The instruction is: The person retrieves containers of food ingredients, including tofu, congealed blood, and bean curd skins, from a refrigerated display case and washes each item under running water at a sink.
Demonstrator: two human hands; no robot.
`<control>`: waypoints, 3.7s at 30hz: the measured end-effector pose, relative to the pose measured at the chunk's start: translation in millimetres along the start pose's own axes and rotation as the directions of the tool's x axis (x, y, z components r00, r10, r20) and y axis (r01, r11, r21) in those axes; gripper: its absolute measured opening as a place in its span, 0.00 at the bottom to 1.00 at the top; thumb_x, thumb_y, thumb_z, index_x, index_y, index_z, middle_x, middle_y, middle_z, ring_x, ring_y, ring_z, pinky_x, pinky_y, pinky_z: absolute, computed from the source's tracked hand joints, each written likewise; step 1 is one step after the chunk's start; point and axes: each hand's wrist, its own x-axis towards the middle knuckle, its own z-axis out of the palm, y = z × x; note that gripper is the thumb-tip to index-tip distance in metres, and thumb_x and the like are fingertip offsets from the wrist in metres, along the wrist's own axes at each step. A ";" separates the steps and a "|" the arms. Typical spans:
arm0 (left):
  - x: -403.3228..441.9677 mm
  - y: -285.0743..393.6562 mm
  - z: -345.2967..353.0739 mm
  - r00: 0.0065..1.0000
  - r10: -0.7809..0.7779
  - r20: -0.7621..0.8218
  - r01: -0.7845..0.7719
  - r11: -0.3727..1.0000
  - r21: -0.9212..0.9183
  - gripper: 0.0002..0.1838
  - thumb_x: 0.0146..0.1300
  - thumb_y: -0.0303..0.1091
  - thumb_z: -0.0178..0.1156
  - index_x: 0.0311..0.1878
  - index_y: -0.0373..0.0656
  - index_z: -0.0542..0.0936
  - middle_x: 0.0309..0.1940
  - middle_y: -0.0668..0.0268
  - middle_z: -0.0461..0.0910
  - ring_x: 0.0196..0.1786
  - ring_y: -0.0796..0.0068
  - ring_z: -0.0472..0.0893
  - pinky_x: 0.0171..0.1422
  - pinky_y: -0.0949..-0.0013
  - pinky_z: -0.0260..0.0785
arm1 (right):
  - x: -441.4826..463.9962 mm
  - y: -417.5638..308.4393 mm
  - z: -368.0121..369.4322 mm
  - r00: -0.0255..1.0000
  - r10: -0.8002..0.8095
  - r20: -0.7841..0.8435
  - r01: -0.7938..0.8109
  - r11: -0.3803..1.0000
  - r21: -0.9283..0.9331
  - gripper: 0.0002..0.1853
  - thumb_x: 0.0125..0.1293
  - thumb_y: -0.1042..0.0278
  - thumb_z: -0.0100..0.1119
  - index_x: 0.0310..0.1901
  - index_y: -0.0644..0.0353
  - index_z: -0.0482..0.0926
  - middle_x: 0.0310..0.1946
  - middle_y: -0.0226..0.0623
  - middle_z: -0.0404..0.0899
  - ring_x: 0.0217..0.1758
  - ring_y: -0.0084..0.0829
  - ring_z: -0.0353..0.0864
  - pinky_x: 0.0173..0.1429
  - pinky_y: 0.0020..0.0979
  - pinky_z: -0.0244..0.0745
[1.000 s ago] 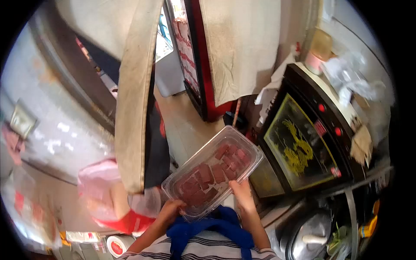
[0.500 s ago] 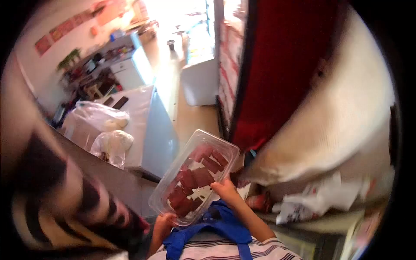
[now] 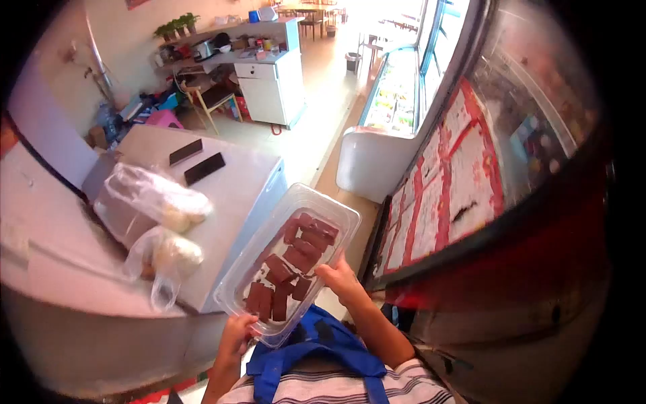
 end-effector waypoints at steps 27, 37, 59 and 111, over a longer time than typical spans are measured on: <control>393.9 268.0 352.3 0.993 -0.050 0.105 0.040 0.994 0.103 0.06 0.47 0.27 0.54 0.20 0.37 0.72 0.14 0.63 0.72 0.15 0.73 0.73 0.21 0.74 0.65 | 507.8 -188.2 -193.7 0.996 -0.049 -0.069 0.043 0.995 -0.092 0.37 0.50 0.67 0.53 0.61 0.59 0.48 0.41 0.38 0.70 0.37 0.26 0.70 0.34 0.26 0.70; 537.1 361.8 497.8 0.973 -0.074 0.220 0.035 0.984 0.177 0.04 0.48 0.26 0.54 0.21 0.37 0.72 0.15 0.64 0.72 0.17 0.75 0.73 0.21 0.73 0.66 | 660.8 -241.8 -290.5 0.945 -0.072 -0.318 0.067 0.997 -0.025 0.30 0.50 0.70 0.54 0.56 0.64 0.57 0.39 0.38 0.73 0.37 0.26 0.72 0.37 0.25 0.69; 863.0 564.6 867.8 0.523 -0.417 0.743 -0.056 0.853 0.519 0.09 0.46 0.25 0.55 0.34 0.37 0.72 0.21 0.65 0.73 0.19 0.75 0.73 0.23 0.71 0.70 | 915.6 -389.7 -395.8 0.341 -0.313 -0.887 0.310 0.928 -0.208 0.39 0.55 0.62 0.59 0.62 0.62 0.46 0.53 0.43 0.63 0.55 0.34 0.65 0.57 0.31 0.61; 783.7 381.7 1411.9 -0.006 -0.606 0.796 -0.092 0.793 0.603 0.05 0.50 0.25 0.52 0.30 0.34 0.73 0.26 0.63 0.73 0.26 0.74 0.75 0.29 0.73 0.69 | 935.7 -509.3 -773.0 -0.428 -0.570 -0.702 -0.461 0.805 -0.373 0.26 0.50 0.70 0.59 0.51 0.67 0.64 0.49 0.55 0.65 0.52 0.52 0.62 0.56 0.41 0.58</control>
